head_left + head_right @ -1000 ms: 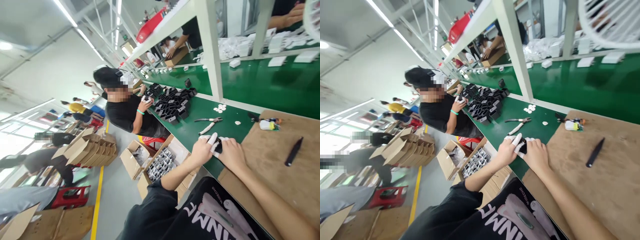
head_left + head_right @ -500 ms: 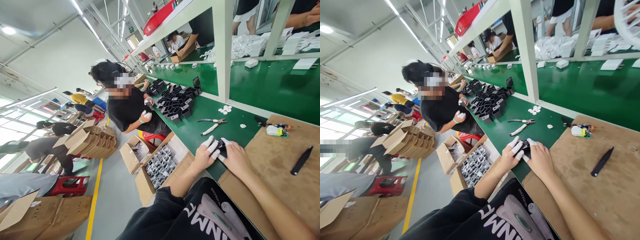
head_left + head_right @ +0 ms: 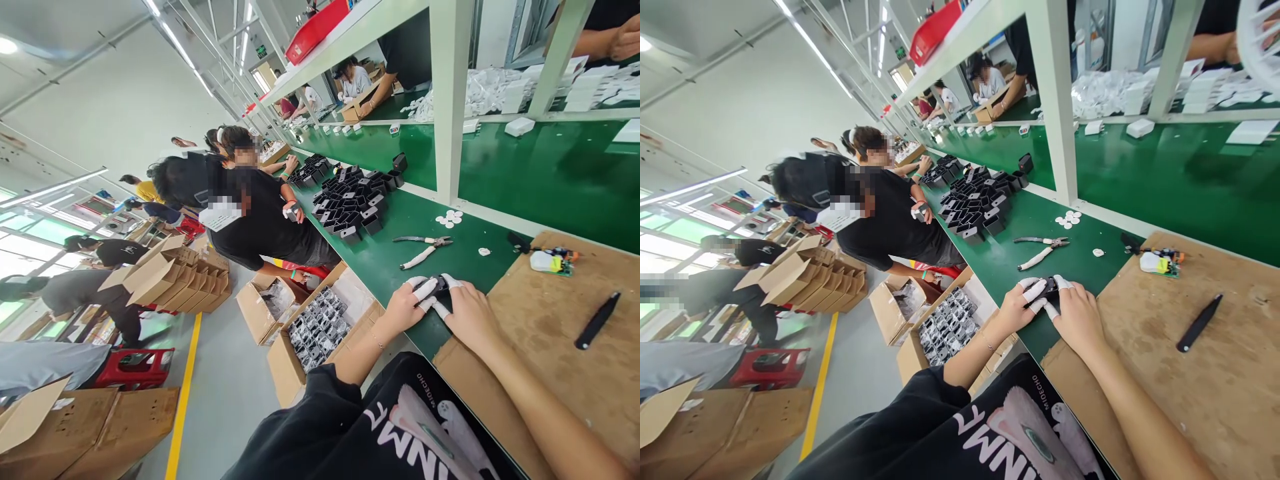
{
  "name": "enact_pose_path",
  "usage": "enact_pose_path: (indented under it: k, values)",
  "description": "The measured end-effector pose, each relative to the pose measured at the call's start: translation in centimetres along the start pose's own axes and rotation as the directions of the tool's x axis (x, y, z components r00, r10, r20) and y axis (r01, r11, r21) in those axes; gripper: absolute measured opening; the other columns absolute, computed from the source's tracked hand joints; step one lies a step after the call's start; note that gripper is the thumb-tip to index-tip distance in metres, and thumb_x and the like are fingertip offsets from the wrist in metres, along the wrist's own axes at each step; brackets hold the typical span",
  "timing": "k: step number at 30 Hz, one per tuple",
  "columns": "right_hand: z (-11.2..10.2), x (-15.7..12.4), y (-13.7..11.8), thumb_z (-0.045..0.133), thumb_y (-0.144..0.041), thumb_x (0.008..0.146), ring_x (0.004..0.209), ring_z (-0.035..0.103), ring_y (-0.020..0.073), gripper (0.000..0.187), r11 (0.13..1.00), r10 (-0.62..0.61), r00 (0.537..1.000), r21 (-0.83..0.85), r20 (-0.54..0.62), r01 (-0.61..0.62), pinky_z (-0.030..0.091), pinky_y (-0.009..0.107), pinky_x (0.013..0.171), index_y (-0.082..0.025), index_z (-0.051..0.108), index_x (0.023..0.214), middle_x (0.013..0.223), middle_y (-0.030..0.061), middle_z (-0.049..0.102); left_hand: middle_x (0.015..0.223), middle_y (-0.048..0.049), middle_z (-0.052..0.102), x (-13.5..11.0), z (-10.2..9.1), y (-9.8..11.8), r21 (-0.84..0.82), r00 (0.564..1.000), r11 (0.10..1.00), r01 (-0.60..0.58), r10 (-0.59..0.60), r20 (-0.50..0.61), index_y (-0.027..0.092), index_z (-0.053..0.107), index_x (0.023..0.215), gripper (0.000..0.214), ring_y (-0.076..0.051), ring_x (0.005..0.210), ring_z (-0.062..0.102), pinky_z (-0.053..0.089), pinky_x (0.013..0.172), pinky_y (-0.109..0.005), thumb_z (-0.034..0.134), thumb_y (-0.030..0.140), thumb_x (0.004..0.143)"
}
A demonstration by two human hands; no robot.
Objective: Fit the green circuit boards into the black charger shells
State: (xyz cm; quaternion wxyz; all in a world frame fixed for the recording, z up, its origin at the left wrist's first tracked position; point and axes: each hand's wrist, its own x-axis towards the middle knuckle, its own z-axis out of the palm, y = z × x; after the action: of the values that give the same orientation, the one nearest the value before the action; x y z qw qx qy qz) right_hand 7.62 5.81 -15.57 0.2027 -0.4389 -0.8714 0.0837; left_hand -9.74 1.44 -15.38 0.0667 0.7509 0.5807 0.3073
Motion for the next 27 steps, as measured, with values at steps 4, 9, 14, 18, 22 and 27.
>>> enact_pose_path:
  k: [4, 9, 14, 18, 22, 27]
  values:
    - [0.1, 0.1, 0.1, 0.045, -0.020, 0.088, 0.115, 0.055, 0.0330, 0.037, 1.000, 0.017, 1.000, 0.022, 0.009, -0.017, 0.047, 0.043, 0.088, -0.006, 0.053, 0.121, 0.109, 0.0200, 0.067, 0.134, -0.0107, 0.059, 0.3, 0.2, -0.2, -0.002, 1.000, 1.000, -0.017, 0.017, 0.010, 0.028, 0.055, 0.133, 0.043, -0.023, 0.116, 0.063, 0.057, 0.098, -0.040, 0.049, 0.043, 0.094]
    - [0.0, 0.2, 0.5, 0.046, -0.020, 0.088, 0.113, 0.055, 0.0335, 0.030, 0.999, 0.018, 1.000, 0.043, 0.013, -0.019, 0.049, 0.043, 0.085, -0.008, 0.059, 0.111, 0.108, 0.0208, 0.067, 0.131, -0.0112, 0.060, 0.3, 0.9, 0.4, 0.014, 0.999, 0.999, 0.037, -0.036, -0.018, 0.028, 0.053, 0.136, 0.044, -0.024, 0.114, 0.063, 0.056, 0.098, -0.041, 0.049, 0.041, 0.094]
    - [0.2, 0.2, 0.9, 0.047, -0.019, 0.087, 0.113, 0.055, 0.0343, 0.029, 0.998, 0.015, 1.000, 0.068, 0.017, -0.016, 0.050, 0.044, 0.086, -0.008, 0.060, 0.111, 0.108, 0.0207, 0.067, 0.130, -0.0114, 0.060, 0.2, 1.0, 0.6, 0.048, 0.999, 0.998, 0.039, -0.040, 0.016, 0.024, 0.050, 0.140, 0.048, -0.023, 0.114, 0.061, 0.055, 0.100, -0.038, 0.049, 0.038, 0.094]
    - [0.1, 0.2, 0.8, 0.045, -0.016, 0.087, 0.114, 0.057, 0.0330, 0.032, 0.998, 0.006, 1.000, 0.066, -0.010, -0.005, 0.051, 0.043, 0.087, -0.008, 0.058, 0.115, 0.110, 0.0196, 0.068, 0.126, -0.0108, 0.062, 0.3, 1.3, 0.6, 0.023, 1.000, 0.999, 0.028, -0.028, -0.009, 0.024, 0.052, 0.137, 0.047, -0.023, 0.110, 0.063, 0.056, 0.097, -0.039, 0.052, 0.037, 0.093]
    - [-0.2, 0.2, 0.4, 0.042, -0.024, 0.093, 0.106, 0.063, 0.0314, 0.033, 0.999, 0.004, 0.997, 0.043, -0.072, -0.001, 0.053, 0.043, 0.082, -0.009, 0.056, 0.118, 0.113, 0.0202, 0.068, 0.115, -0.0094, 0.068, 1.3, 0.2, 0.9, -0.027, 0.991, 1.000, -0.005, 0.001, -0.134, 0.025, 0.057, 0.132, 0.043, -0.021, 0.102, 0.067, 0.060, 0.089, -0.037, 0.056, 0.036, 0.090]
    - [0.0, 0.2, 0.7, 0.036, -0.044, 0.098, 0.104, 0.065, 0.0302, 0.045, 0.934, 0.213, 0.973, 0.313, -0.091, -0.175, 0.053, 0.045, 0.084, -0.013, 0.048, 0.129, 0.120, 0.0176, 0.067, 0.126, -0.0113, 0.063, 2.1, -3.4, 0.8, -0.043, 0.921, 0.998, -0.042, 0.022, -0.390, 0.027, 0.049, 0.138, 0.049, -0.022, 0.114, 0.064, 0.057, 0.097, -0.041, 0.056, 0.035, 0.090]
